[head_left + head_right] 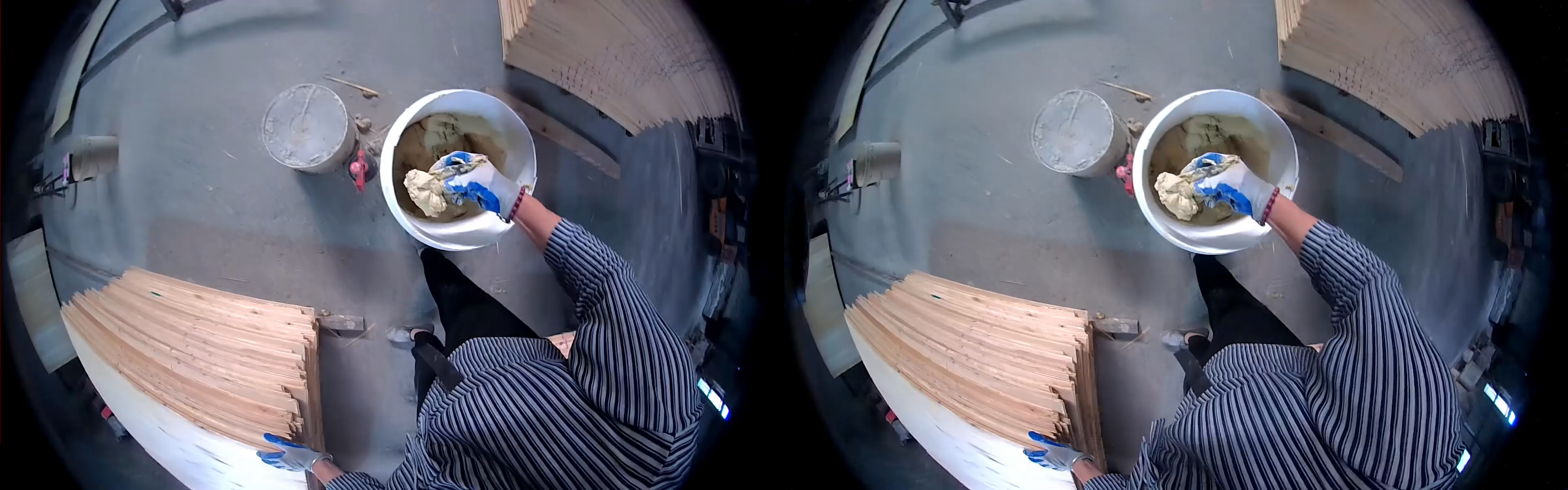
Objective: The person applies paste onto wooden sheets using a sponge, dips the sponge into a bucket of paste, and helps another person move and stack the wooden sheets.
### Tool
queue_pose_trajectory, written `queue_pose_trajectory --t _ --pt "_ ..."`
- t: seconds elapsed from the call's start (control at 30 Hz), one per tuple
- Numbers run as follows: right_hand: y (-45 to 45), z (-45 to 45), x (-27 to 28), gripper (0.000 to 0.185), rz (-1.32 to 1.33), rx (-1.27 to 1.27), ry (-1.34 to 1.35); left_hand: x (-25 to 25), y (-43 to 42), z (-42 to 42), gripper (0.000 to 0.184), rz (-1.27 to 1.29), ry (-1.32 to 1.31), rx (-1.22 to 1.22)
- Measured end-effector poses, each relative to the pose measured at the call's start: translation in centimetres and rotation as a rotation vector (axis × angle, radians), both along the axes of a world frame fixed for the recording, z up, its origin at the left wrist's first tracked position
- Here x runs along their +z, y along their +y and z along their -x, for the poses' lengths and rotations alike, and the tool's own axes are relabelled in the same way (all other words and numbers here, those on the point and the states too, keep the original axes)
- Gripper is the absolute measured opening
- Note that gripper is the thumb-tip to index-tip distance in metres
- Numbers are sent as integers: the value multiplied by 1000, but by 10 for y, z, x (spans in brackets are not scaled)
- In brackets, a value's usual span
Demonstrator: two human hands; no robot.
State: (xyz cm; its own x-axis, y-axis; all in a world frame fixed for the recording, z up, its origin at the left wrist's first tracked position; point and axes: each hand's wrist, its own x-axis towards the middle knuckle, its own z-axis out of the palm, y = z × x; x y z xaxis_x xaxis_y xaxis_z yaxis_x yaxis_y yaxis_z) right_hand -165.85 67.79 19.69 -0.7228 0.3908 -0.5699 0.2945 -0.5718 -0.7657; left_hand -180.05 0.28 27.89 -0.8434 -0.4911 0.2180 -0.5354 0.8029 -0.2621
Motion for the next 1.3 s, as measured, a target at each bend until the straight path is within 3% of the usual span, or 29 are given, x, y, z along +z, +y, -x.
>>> queue_pose_trajectory --t 0.17,0.23,0.33,0.4,0.43,0.47,0.5,0.6,0.63,0.67,0.83,1.03,1.1,1.17,1.27,1.3 --pt "-55 27 103 49 -50 94 164 -4 3 -3 85 -28 38 -46" --pt "-93 43 146 49 -91 134 341 4 5 -8 79 -84 82 -192" --pt "-154 63 187 55 -165 334 302 32 20 -14 63 -308 165 -325" --pt "-211 75 221 66 -87 446 405 40 7 -20 53 -611 316 -548" --pt "-223 83 241 76 -96 520 379 40 10 -18 51 -991 356 -556" --pt "-250 86 249 77 -28 595 437 53 9 -22 50 -1565 406 -458" --pt "-274 86 256 78 47 669 490 97 25 -31 51 -1840 426 -348" --pt "-360 71 289 95 199 934 529 158 2 -57 51 -1704 358 -726" --pt "-385 63 293 98 256 1024 547 183 -10 -63 52 -1427 335 -967" --pt "-385 66 296 101 277 1097 515 198 3 -61 55 -1403 278 -1050" --pt "-478 42 335 103 319 1458 488 254 -41 -123 61 -1116 346 -1151" --pt "-474 13 325 102 344 1687 540 252 -21 -175 59 -1033 493 -1066" --pt "-478 6 324 100 400 1715 512 251 -21 -185 56 -1177 647 -1000" --pt "-478 2 330 98 310 1739 477 246 -19 -187 38 -1356 776 -868" --pt "-479 7 315 94 297 1674 506 247 -35 -187 6 -1551 751 -653" --pt "-478 11 315 93 278 1664 530 242 -43 -184 6 -1553 756 -657"
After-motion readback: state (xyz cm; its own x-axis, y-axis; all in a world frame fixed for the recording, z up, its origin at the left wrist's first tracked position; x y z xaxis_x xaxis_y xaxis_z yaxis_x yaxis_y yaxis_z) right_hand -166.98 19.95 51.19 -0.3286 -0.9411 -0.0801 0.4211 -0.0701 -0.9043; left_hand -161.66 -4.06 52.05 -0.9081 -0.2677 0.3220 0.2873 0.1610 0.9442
